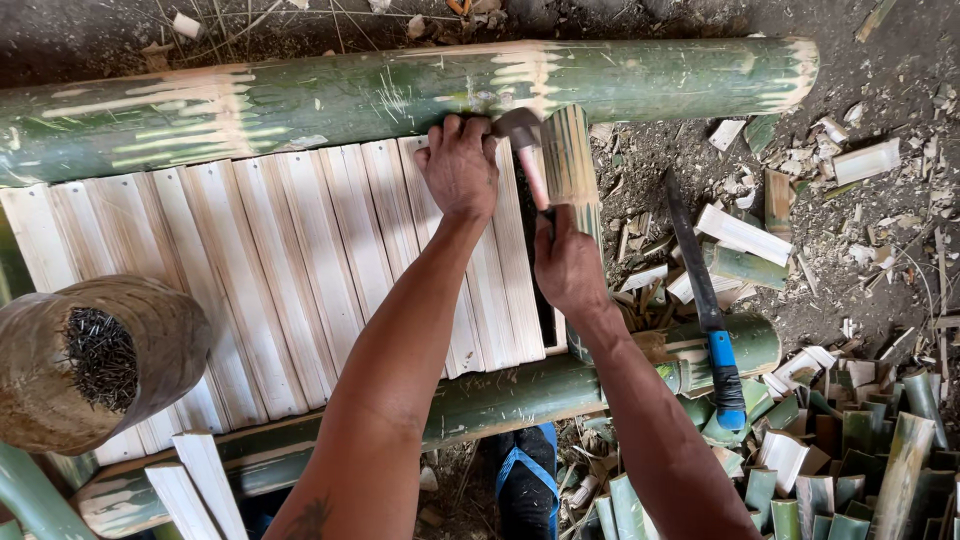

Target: The person assembles a bamboo structure by placing thin bamboo slats into a frame and securing them with nails using a hammer. They also cut bamboo pieces with a machete to fit the frame.

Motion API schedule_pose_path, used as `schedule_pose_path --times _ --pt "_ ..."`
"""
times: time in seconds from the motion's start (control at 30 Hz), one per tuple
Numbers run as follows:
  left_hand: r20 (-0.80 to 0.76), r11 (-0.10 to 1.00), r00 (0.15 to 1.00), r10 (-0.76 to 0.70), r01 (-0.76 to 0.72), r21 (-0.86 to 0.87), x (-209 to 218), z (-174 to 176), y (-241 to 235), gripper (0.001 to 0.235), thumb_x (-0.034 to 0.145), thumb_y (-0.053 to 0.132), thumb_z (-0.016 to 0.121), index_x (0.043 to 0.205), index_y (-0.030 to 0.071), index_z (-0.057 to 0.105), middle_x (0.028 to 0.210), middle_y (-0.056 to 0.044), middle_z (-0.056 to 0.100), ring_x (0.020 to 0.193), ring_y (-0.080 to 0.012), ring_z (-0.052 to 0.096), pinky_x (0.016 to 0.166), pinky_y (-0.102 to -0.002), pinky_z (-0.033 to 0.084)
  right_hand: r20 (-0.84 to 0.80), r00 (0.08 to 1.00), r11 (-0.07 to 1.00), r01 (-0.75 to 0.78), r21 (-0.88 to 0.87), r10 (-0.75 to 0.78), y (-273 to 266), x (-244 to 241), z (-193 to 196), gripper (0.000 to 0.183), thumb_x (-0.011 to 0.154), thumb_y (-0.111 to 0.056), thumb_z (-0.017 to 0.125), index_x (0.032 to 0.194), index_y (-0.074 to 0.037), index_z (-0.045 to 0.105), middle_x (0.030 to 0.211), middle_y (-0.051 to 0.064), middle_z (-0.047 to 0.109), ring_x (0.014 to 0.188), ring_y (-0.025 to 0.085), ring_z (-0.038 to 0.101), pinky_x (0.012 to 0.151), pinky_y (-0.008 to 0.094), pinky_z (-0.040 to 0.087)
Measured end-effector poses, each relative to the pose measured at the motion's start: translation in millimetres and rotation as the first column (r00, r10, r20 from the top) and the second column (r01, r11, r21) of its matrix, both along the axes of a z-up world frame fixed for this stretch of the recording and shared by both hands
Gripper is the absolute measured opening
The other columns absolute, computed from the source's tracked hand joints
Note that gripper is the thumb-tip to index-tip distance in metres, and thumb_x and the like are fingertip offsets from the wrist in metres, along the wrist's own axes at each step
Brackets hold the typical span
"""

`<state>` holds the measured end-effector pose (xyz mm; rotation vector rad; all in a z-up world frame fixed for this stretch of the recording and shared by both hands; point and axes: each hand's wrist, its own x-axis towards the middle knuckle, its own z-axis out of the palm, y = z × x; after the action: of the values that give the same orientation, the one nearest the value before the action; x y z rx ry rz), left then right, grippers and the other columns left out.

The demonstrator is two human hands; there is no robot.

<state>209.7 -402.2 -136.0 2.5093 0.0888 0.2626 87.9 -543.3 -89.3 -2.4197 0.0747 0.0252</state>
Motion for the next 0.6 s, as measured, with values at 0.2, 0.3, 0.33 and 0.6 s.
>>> schedule_pose_path --times 0.2,0.3,0.33,0.6 --pt "-0.013 0.915 0.922 -0.388 0.387 0.113 -57 12 24 0.084 0.088 0.051 0.071 0.155 0.008 0.041 0.155 -0.013 0.039 0.143 -0.0338 0.035 0.116 -0.055 0.027 0.263 0.965 0.992 -0.011 0.127 -0.023 -11 -43 20 0.016 0.114 -0.012 0.036 0.120 0.001 0.044 0.071 0.006 0.059 0.053 0.015 0.062 0.043 0.031 0.049" --pt "-0.157 0.814 0.840 -0.520 0.543 0.207 -99 16 38 0.090 0.089 0.062 0.065 0.159 0.014 0.033 0.168 -0.008 0.026 0.155 -0.0306 0.019 0.126 -0.055 0.015 0.418 0.908 0.988 -0.064 0.143 -0.002 -5 -43 15 0.019 0.114 -0.016 0.032 0.120 -0.003 0.045 0.069 0.005 0.056 0.049 0.012 0.054 0.044 0.029 0.045" --pt "-0.184 0.795 0.824 -0.535 0.565 0.221 -103 16 41 0.090 0.090 0.064 0.063 0.159 0.016 0.032 0.169 -0.006 0.024 0.158 -0.0290 0.016 0.128 -0.055 0.013 0.446 0.895 0.987 -0.077 0.143 0.005 -2 -35 12 0.020 0.113 -0.017 0.030 0.118 -0.005 0.045 0.065 0.004 0.054 0.044 0.011 0.048 0.043 0.028 0.042" --pt "-0.223 0.761 0.820 -0.528 0.573 0.304 -102 11 40 0.088 0.094 0.066 0.050 0.162 0.016 0.028 0.170 -0.005 0.019 0.157 -0.0270 0.009 0.127 -0.052 0.006 0.550 0.833 0.925 -0.169 0.340 -0.050 2 -41 26 0.020 0.116 -0.028 0.035 0.108 -0.010 0.037 0.072 0.002 0.053 0.054 0.010 0.048 0.044 0.028 0.039"
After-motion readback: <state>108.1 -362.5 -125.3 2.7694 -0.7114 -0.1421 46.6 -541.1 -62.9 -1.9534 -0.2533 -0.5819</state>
